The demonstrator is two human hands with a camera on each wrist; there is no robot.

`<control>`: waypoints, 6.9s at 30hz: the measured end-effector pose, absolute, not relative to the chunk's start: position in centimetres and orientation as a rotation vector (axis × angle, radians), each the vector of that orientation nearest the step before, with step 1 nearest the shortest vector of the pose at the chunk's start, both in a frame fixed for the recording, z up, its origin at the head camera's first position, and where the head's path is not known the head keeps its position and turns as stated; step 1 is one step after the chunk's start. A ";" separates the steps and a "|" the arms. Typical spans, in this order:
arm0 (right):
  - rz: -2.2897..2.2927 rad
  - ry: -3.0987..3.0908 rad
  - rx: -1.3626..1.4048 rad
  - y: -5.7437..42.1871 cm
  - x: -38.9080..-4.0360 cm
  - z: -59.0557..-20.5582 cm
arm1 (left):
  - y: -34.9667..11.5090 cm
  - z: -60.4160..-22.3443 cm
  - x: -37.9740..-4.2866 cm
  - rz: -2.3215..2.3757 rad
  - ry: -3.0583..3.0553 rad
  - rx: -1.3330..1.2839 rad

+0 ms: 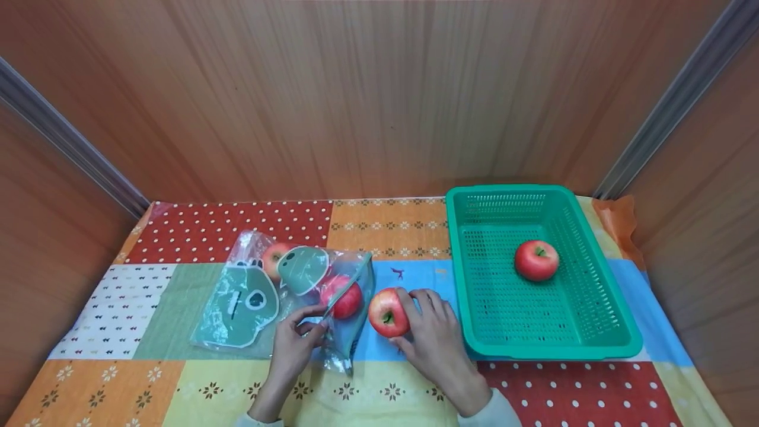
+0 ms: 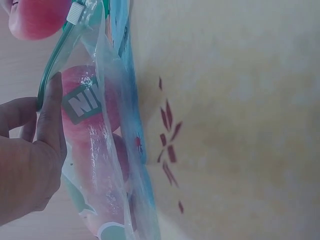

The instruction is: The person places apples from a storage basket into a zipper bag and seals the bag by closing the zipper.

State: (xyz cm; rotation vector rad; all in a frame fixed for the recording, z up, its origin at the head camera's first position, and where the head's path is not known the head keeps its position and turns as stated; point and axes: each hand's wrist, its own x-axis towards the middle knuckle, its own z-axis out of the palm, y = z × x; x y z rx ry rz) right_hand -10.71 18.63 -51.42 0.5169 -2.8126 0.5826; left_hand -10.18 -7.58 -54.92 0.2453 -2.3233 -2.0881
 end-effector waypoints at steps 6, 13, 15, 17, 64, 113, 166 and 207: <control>0.575 -2.866 0.515 17.4 -11.1 -52.0 | -7.5 -54.9 -10.3 -2.079 -2.323 0.252; 0.574 -2.903 0.516 16.1 -11.4 -52.5 | -7.5 -55.0 -10.3 -2.078 -2.323 0.268; 0.576 -2.904 0.517 15.7 -11.5 -52.8 | -7.5 -55.0 -10.2 -2.077 -2.324 0.273; 0.570 -2.900 0.520 15.5 -11.6 -53.0 | -7.5 -55.0 -10.2 -2.076 -2.327 0.278; 0.771 -2.902 0.515 11.7 -13.2 -54.4 | -7.0 -55.1 -10.2 -2.064 -2.326 0.259; 1.006 -2.916 0.475 8.2 -14.9 -55.2 | -6.9 -55.2 -10.4 -2.071 -2.314 0.205; 0.629 -2.966 0.525 17.7 -10.2 -50.7 | -7.2 -55.3 -10.0 -2.062 -2.312 0.229; 0.398 -2.878 0.354 34.6 -12.7 -45.8 | -7.2 -55.2 -9.9 -2.063 -2.310 0.204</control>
